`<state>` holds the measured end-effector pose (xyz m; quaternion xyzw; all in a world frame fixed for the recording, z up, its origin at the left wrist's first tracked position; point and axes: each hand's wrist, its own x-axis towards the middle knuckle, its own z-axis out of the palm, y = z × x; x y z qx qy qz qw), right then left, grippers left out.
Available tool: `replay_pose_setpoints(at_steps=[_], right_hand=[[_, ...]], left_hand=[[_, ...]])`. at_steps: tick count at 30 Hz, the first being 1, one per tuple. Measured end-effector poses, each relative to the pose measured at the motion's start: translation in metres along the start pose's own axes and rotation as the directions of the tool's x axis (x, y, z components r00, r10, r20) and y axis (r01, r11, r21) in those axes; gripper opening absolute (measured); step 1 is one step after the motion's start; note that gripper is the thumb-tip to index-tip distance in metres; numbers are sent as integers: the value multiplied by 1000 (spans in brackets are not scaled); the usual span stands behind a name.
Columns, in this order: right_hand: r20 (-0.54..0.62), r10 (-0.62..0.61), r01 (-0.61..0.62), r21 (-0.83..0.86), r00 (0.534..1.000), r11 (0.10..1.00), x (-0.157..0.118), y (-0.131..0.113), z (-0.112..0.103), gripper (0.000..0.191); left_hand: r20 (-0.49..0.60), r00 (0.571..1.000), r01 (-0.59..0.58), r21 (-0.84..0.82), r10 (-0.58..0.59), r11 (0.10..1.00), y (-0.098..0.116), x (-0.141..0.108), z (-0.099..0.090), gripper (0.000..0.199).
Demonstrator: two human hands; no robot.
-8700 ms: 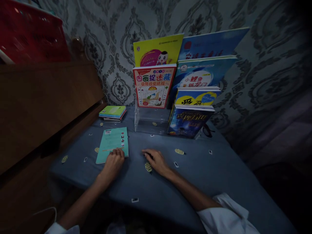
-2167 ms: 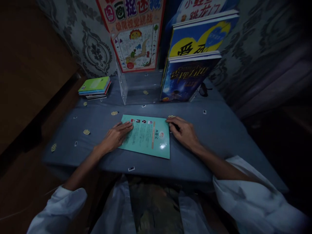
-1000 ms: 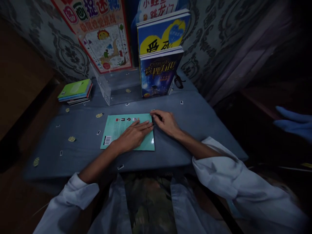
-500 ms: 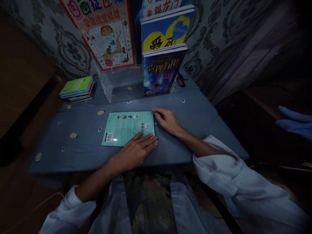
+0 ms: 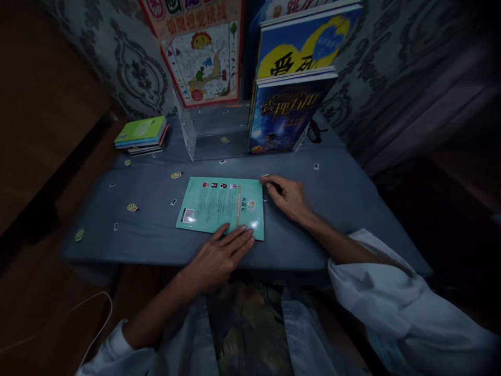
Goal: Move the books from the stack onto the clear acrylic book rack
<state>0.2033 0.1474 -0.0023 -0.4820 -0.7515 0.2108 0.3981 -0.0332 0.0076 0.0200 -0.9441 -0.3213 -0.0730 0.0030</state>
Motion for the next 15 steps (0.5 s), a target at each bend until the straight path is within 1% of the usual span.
replay_pose_setpoints(at_steps=[3,8,12,15], right_hand=[[2,-2,2,9,1000,1000,-1,-1,-1,28],[0,-4,4,26,1000,1000,-2,2,0,28],[-13,-5,5,28,1000,1000,-3,5,3,26],[-14,-7,7,23,1000,1000,-3,7,3,26]], left_hand=[[-33,999,29,-21,-30,999,-5,-15,0,64],[-126,986,99,-62,-106,993,-17,-43,-4,67],[-170,965,185,-88,-197,979,-28,-67,-8,71],[-207,940,260,-81,-271,962,-35,-83,-10,71]])
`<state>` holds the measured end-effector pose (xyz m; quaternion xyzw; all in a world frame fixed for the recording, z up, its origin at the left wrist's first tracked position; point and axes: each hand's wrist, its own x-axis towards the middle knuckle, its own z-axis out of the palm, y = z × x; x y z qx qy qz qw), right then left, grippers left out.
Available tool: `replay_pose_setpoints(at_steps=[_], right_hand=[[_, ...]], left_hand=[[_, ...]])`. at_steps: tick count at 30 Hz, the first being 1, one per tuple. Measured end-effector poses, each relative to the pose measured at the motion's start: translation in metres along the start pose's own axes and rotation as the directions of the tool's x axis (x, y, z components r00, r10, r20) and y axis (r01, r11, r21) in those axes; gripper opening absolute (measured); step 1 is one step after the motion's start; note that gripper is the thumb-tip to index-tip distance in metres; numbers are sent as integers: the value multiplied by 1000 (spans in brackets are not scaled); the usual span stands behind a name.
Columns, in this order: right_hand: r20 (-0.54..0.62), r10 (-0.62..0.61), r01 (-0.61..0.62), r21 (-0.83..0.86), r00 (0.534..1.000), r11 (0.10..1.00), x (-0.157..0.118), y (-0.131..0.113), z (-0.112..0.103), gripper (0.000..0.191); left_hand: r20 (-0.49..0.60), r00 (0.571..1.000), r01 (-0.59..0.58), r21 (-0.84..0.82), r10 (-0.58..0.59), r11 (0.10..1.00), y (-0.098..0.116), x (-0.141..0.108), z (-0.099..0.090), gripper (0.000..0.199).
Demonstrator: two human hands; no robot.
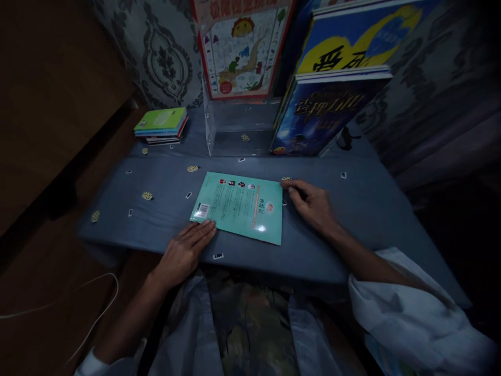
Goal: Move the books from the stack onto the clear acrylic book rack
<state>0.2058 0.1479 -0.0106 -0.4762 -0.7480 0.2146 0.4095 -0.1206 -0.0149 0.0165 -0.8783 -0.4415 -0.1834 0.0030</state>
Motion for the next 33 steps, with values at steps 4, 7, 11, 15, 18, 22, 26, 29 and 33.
replay_pose_setpoints(at_steps=[4,7,11,15,18,22,26,29,33], right_hand=[[18,-41,43,-76,999,996,0,-2,-2,27],[51,-133,139,-149,990,979,-2,-19,1,27],[390,-280,281,56,878,958,-15,-70,22,36],[673,-434,346,271,600,898,-25,-121,59,53],[722,-453,373,283,523,883,-19,-136,82,66],[744,-442,422,236,501,875,-4,-133,100,64],[734,-461,480,209,499,852,8,-125,110,58],[714,-481,520,191,508,833,15,-118,116,56],[688,-493,542,171,532,823,26,-108,121,55]], left_hand=[[-54,995,83,40,-81,996,-8,-10,-2,70],[-75,988,136,55,-132,989,-9,-13,2,70],[-112,978,183,51,-176,982,-5,-13,8,64],[-163,968,200,46,-190,979,-2,-13,12,58],[-190,959,220,33,-210,975,-1,-12,14,53],[-239,949,218,31,-205,975,-1,-9,14,47],[-254,944,224,23,-212,974,-2,-9,15,49],[-270,939,224,3,-215,975,-3,-9,18,48],[-280,934,226,-13,-221,974,-3,-9,20,50]])
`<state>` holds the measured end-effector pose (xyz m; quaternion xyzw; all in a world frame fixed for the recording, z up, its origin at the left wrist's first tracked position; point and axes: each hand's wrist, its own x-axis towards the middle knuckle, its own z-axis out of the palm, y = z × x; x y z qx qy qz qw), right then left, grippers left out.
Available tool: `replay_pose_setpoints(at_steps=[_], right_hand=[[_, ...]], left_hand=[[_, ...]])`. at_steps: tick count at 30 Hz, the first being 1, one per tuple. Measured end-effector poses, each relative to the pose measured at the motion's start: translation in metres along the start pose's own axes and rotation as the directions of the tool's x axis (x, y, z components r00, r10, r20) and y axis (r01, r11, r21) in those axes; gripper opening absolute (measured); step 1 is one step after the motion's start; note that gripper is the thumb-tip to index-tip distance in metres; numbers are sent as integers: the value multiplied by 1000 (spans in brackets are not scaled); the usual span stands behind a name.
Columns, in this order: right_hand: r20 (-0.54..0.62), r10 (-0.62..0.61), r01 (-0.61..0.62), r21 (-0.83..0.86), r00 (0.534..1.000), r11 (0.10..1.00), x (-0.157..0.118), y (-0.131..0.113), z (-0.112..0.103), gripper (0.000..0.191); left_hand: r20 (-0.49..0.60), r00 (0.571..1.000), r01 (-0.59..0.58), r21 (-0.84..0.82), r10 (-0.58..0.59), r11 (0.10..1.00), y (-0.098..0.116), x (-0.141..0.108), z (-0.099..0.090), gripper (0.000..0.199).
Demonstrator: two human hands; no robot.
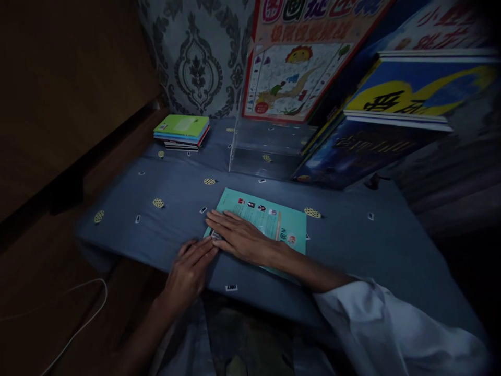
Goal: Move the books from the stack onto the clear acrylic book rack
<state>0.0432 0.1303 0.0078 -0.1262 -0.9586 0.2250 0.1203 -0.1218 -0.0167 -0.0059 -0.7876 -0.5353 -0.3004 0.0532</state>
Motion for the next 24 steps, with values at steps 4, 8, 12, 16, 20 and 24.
replay_pose_setpoints(at_steps=[4,8,12,16,20,24], right_hand=[[15,-5,5,-26,1000,1000,4,15,-3,58],[18,34,-33,-42,999,999,7,28,-8,63],[9,64,-63,-42,998,997,11,45,-11,67],[-20,66,-67,-44,998,997,15,62,-13,68],[-41,65,-68,-69,997,995,17,68,-16,66],[-39,69,-73,-95,997,993,20,69,-19,65]], left_hand=[[3,1000,-10,-16,10,1000,0,1,0,57],[7,1000,2,-26,-2,1000,0,1,-1,57],[13,1000,8,-33,-8,999,0,3,-3,54],[42,999,20,-54,-17,998,0,3,-5,56],[38,999,32,-64,-29,997,0,2,-4,54],[35,999,24,-59,-22,998,0,2,-3,52]])
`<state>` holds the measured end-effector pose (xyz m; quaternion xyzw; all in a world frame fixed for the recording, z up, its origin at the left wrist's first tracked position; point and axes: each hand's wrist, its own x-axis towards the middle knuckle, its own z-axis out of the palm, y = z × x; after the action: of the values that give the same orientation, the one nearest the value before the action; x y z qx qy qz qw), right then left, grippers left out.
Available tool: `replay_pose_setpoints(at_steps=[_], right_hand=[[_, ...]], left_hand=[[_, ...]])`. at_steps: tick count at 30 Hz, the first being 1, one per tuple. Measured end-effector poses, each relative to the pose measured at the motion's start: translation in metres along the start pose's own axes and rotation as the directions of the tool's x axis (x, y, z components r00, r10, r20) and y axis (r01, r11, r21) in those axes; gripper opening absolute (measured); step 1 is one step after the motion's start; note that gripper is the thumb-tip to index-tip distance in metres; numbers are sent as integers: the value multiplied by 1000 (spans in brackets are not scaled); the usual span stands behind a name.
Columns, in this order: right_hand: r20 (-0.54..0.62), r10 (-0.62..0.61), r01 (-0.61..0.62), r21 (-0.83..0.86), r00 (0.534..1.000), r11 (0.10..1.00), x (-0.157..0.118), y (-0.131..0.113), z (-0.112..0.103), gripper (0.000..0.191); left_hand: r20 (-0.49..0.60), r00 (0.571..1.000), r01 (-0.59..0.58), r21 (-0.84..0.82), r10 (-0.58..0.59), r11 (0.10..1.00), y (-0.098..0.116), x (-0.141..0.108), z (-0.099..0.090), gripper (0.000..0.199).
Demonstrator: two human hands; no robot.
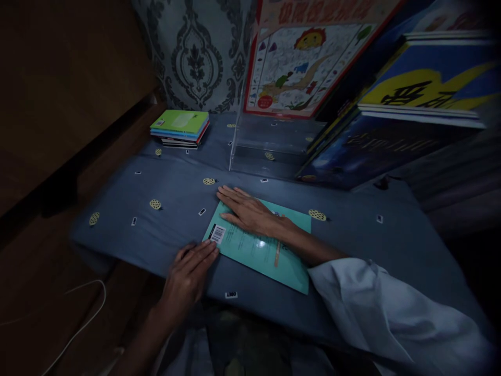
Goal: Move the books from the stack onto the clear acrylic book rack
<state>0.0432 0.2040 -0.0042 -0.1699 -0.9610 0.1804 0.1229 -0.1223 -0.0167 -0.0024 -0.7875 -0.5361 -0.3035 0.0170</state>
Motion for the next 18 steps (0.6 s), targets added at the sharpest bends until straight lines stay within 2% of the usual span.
replay_pose_setpoints(at_steps=[5,8,13,15,18], right_hand=[[-35,-7,5,-34,999,999,-10,-12,0,59],[-22,-36,36,-21,999,999,-35,-40,1,55],[92,-92,89,44,992,995,-85,-94,5,62],[101,-68,61,62,993,996,-96,-102,4,65],[112,-15,6,76,994,997,-100,-96,1,68]], left_hand=[[3,1000,-3,44,3,999,2,0,-1,56],[10,1000,-3,55,2,998,3,-1,0,57],[19,999,31,54,-32,998,3,-5,2,60],[33,999,40,43,-41,998,2,-6,2,61],[41,998,42,37,-43,998,2,-6,2,61]])
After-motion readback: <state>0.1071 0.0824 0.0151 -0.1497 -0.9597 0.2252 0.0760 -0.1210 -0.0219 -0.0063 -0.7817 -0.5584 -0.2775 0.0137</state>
